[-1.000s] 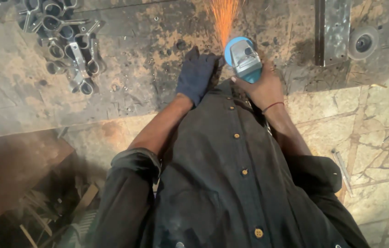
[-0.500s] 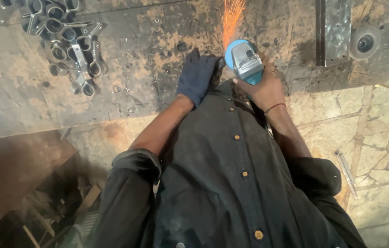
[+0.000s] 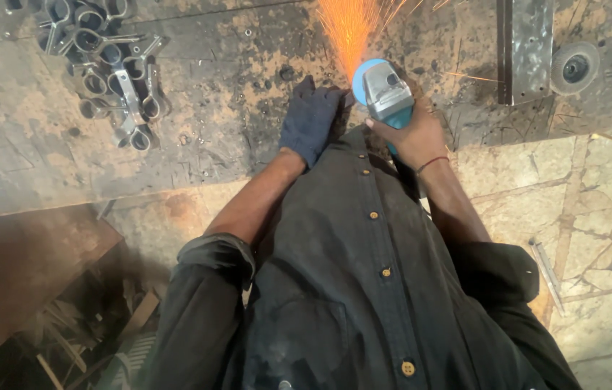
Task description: Using a handheld angle grinder to smooth or polish small metal ring-shaped parts on a workbench.
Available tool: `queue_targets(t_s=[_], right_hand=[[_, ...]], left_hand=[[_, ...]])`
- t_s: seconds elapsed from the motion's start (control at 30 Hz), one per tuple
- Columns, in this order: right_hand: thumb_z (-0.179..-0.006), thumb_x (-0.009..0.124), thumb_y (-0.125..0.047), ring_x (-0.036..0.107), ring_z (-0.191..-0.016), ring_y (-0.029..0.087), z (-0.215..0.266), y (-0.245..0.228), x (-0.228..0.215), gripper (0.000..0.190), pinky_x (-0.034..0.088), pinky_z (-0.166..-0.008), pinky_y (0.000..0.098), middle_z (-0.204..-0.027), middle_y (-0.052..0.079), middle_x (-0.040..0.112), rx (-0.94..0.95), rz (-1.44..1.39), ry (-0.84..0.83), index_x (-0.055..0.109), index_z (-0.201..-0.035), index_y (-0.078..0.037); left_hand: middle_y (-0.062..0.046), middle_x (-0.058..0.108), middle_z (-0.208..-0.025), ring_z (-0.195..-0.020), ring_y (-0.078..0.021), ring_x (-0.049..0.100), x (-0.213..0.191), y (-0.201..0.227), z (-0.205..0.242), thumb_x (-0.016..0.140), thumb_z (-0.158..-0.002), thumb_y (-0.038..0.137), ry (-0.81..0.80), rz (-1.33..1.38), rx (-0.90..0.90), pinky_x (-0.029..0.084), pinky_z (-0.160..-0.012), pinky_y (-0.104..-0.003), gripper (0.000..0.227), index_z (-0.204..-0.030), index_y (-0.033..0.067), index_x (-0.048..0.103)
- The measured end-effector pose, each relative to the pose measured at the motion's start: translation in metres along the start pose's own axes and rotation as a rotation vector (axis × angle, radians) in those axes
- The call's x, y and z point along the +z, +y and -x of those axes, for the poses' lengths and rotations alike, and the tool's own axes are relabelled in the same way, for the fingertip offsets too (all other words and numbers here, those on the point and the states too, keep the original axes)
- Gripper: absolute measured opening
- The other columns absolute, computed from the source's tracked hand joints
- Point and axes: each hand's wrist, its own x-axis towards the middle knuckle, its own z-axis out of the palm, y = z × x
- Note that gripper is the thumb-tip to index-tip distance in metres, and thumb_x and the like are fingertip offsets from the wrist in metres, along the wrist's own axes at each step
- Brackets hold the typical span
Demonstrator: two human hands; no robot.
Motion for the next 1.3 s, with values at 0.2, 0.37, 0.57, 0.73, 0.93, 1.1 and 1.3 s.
queue_targets(t_s=[0.2, 0.37, 0.57, 0.73, 0.93, 1.1, 1.3], right_hand=[[-0.075, 0.092, -0.046, 0.069, -0.114, 0.039, 0.003, -0.004, -0.003, 0.099, 0.055, -0.093, 0.0451, -0.123, 0.024, 0.071, -0.073, 0.024, 0.030, 0.043, -0.151, -0.004], [-0.072, 0.093, -0.042, 0.069, -0.115, 0.039, 0.001, -0.001, -0.001, 0.096, 0.055, -0.094, 0.0447, -0.125, 0.024, 0.070, -0.126, -0.016, 0.064, 0.046, -0.148, -0.005], [-0.076, 0.090, -0.049, 0.069, -0.110, 0.043, 0.005, -0.024, -0.004, 0.098, 0.055, -0.090, 0.0476, -0.117, 0.027, 0.071, -0.005, 0.058, 0.024, 0.045, -0.148, -0.001], [-0.078, 0.087, -0.055, 0.071, -0.102, 0.045, 0.000, 0.002, 0.008, 0.084, 0.056, -0.087, 0.0498, -0.108, 0.029, 0.073, 0.133, 0.138, 0.062, 0.055, -0.128, 0.004], [-0.080, 0.091, -0.056, 0.070, -0.096, 0.047, 0.006, 0.021, 0.006, 0.082, 0.056, -0.079, 0.0511, -0.104, 0.029, 0.071, 0.007, 0.102, 0.215, 0.057, -0.121, 0.006], [-0.074, 0.089, -0.056, 0.070, -0.093, 0.046, 0.008, 0.001, 0.005, 0.099, 0.056, -0.077, 0.0497, -0.103, 0.028, 0.072, -0.101, 0.060, 0.129, 0.052, -0.142, 0.005], [-0.077, 0.088, -0.060, 0.073, -0.098, 0.042, 0.005, 0.012, 0.006, 0.082, 0.057, -0.084, 0.0474, -0.105, 0.027, 0.073, 0.104, 0.054, 0.155, 0.062, -0.120, 0.004]], left_hand=[[-0.015, 0.069, -0.100, -0.102, -0.0381, 0.063, -0.019, 0.009, -0.008, 0.064, -0.098, 0.025, -0.002, 0.066, -0.011, 0.041, -0.111, -0.054, 0.021, -0.113, 0.0107, 0.067], [-0.014, 0.070, -0.100, -0.104, -0.0413, 0.060, -0.015, 0.003, -0.009, 0.065, -0.095, 0.021, -0.019, 0.047, 0.005, 0.044, -0.099, -0.052, 0.021, -0.114, 0.0114, 0.066], [-0.011, 0.070, -0.103, -0.104, -0.0380, 0.061, -0.010, 0.005, -0.003, 0.066, -0.094, 0.019, 0.003, 0.091, -0.008, 0.044, -0.106, -0.052, 0.022, -0.116, 0.0139, 0.066], [-0.013, 0.069, -0.109, -0.113, -0.0414, 0.059, -0.007, 0.001, -0.002, 0.069, -0.090, 0.018, 0.011, 0.008, -0.011, 0.042, -0.106, -0.051, 0.035, -0.124, 0.0132, 0.066], [-0.012, 0.068, -0.107, -0.113, -0.0415, 0.059, -0.016, 0.006, -0.004, 0.070, -0.087, 0.019, -0.016, 0.057, -0.006, 0.039, -0.110, -0.053, 0.037, -0.123, 0.0137, 0.064], [-0.013, 0.067, -0.104, -0.109, -0.0383, 0.060, -0.009, 0.000, -0.001, 0.069, -0.097, 0.019, -0.079, 0.065, -0.028, 0.042, -0.110, -0.050, 0.023, -0.119, 0.0130, 0.063], [-0.013, 0.068, -0.099, -0.097, -0.0399, 0.060, -0.037, 0.012, -0.014, 0.070, -0.085, 0.021, -0.012, 0.159, 0.031, 0.044, -0.095, -0.051, 0.032, -0.115, 0.0111, 0.068]])
